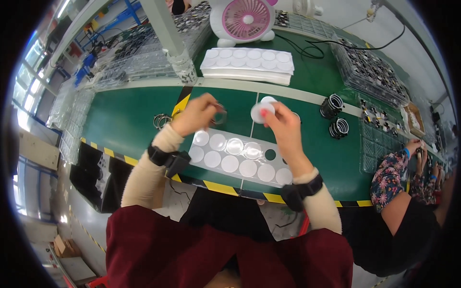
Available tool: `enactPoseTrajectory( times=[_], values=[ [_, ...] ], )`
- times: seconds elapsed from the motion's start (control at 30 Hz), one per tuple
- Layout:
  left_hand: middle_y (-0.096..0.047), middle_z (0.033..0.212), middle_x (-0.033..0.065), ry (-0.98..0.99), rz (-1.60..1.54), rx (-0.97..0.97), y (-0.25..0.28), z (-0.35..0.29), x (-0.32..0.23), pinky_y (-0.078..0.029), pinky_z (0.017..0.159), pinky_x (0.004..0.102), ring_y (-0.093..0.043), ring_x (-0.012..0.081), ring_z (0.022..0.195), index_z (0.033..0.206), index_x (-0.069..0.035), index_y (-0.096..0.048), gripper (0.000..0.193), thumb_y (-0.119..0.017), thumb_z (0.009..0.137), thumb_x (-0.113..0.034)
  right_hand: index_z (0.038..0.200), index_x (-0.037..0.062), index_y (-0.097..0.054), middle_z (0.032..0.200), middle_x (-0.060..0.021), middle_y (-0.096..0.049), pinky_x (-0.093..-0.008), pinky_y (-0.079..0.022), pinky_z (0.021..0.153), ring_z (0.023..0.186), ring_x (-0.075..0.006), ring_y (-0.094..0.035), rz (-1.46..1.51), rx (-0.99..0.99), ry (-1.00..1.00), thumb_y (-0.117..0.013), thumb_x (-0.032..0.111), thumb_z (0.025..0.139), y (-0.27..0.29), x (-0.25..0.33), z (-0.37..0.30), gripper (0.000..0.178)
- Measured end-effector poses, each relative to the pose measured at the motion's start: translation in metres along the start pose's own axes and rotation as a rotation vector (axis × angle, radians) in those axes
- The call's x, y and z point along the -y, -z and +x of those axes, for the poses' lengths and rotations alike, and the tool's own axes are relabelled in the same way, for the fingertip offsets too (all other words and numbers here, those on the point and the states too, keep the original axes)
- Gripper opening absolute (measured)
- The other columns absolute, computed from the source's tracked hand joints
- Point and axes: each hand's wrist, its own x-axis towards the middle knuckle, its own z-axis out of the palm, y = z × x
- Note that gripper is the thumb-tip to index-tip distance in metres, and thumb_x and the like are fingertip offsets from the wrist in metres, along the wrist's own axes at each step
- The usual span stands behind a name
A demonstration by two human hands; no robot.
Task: The person peels a white circular sticker from a sheet, presses it onto a metal ring, and places the assembly into a black cylindrical holder. This process is repeated several times before the person discards the empty sticker sheet into a bin.
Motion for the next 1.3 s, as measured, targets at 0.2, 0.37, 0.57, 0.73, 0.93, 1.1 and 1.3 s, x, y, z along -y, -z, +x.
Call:
enactPoseTrajectory(
  times=[0.2, 0.37, 0.57, 0.73, 0.93, 1.1, 1.3],
  values=[
    [-0.06, 0.105, 0.0126, 0.145, -0.868, 0.569, -0.06, 0.032, 0.019, -0.052, 0.072, 0.0261, -0.061, 0.0202, 0.084, 0.107, 0.001, -0.044, 0.022, -0.046, 0.091, -0.014, 0.089, -0.0006, -0.06, 0.079, -0.0003, -0.058, -0.0183, -0.039, 0.066, 0.074, -0.0058, -0.051, 0.292, -0.316, 0.037, -0.059, 0.013, 0.085, -0.005, -0.039, 0.028, 0.014],
    [-0.053, 0.116, 0.0148, 0.109, -1.288, 0.505, -0.063, 0.022, 0.011, -0.048, 0.089, 0.0322, -0.056, 0.0258, 0.101, 0.116, -0.002, -0.041, 0.032, -0.041, 0.094, -0.025, 0.088, 0.0002, -0.06, 0.081, -0.001, -0.06, -0.0193, -0.041, 0.066, 0.075, -0.0063, -0.053, 0.294, -0.308, -0.116, -0.059, 0.013, 0.085, -0.018, -0.028, 0.013, 0.013],
    [-0.054, 0.112, 0.0136, 0.261, -1.559, 0.412, -0.068, 0.022, 0.019, -0.048, 0.091, 0.0368, -0.054, 0.0244, 0.105, 0.114, -0.003, -0.046, 0.035, -0.04, 0.095, -0.032, 0.089, 0.0016, -0.057, 0.088, -0.0038, -0.061, -0.0221, -0.043, 0.071, 0.08, -0.0086, -0.055, 0.242, -0.131, -0.311, -0.058, 0.009, 0.085, -0.029, -0.037, 0.006, 0.009],
    [-0.056, 0.107, 0.0126, 0.336, -1.539, 0.335, -0.075, 0.02, 0.024, -0.048, 0.09, 0.0382, -0.056, 0.0232, 0.103, 0.109, -0.003, -0.049, 0.033, -0.041, 0.094, -0.032, 0.095, 0.0028, -0.052, 0.087, -0.0061, -0.061, -0.0232, -0.045, 0.07, 0.08, -0.0102, -0.057, 0.232, -0.164, -0.277, -0.061, 0.003, 0.081, -0.039, -0.034, 0.005, 0.016],
    [-0.056, 0.106, 0.0127, 0.342, -1.496, 0.3, -0.076, 0.021, 0.024, -0.049, 0.089, 0.0373, -0.057, 0.0238, 0.101, 0.106, -0.004, -0.049, 0.03, -0.042, 0.094, -0.031, 0.101, 0.0053, -0.044, 0.087, -0.0091, -0.062, -0.0226, -0.048, 0.067, 0.079, -0.013, -0.06, 0.155, -0.184, -0.273, -0.062, -0.002, 0.078, -0.04, -0.042, 0.006, 0.03],
    [-0.057, 0.101, 0.0091, 0.345, -1.494, 0.275, -0.077, 0.02, 0.023, -0.049, 0.087, 0.037, -0.058, 0.019, 0.095, 0.103, -0.004, -0.05, 0.031, -0.048, 0.092, -0.033, 0.099, 0.0055, -0.044, 0.086, -0.0089, -0.062, -0.0212, -0.048, 0.064, 0.078, -0.0122, -0.06, 0.108, -0.19, -0.233, -0.062, -0.002, 0.079, -0.04, -0.046, 0.004, 0.028],
    [-0.057, 0.101, 0.0093, 0.343, -1.495, 0.295, -0.076, 0.021, 0.024, -0.049, 0.088, 0.0373, -0.058, 0.019, 0.095, 0.103, -0.004, -0.05, 0.03, -0.047, 0.092, -0.032, 0.094, 0.0054, -0.044, 0.086, -0.0082, -0.062, -0.0205, -0.047, 0.064, 0.078, -0.0113, -0.059, 0.084, -0.178, -0.218, -0.062, -0.001, 0.079, -0.04, -0.047, 0.005, 0.025]
  ],
)
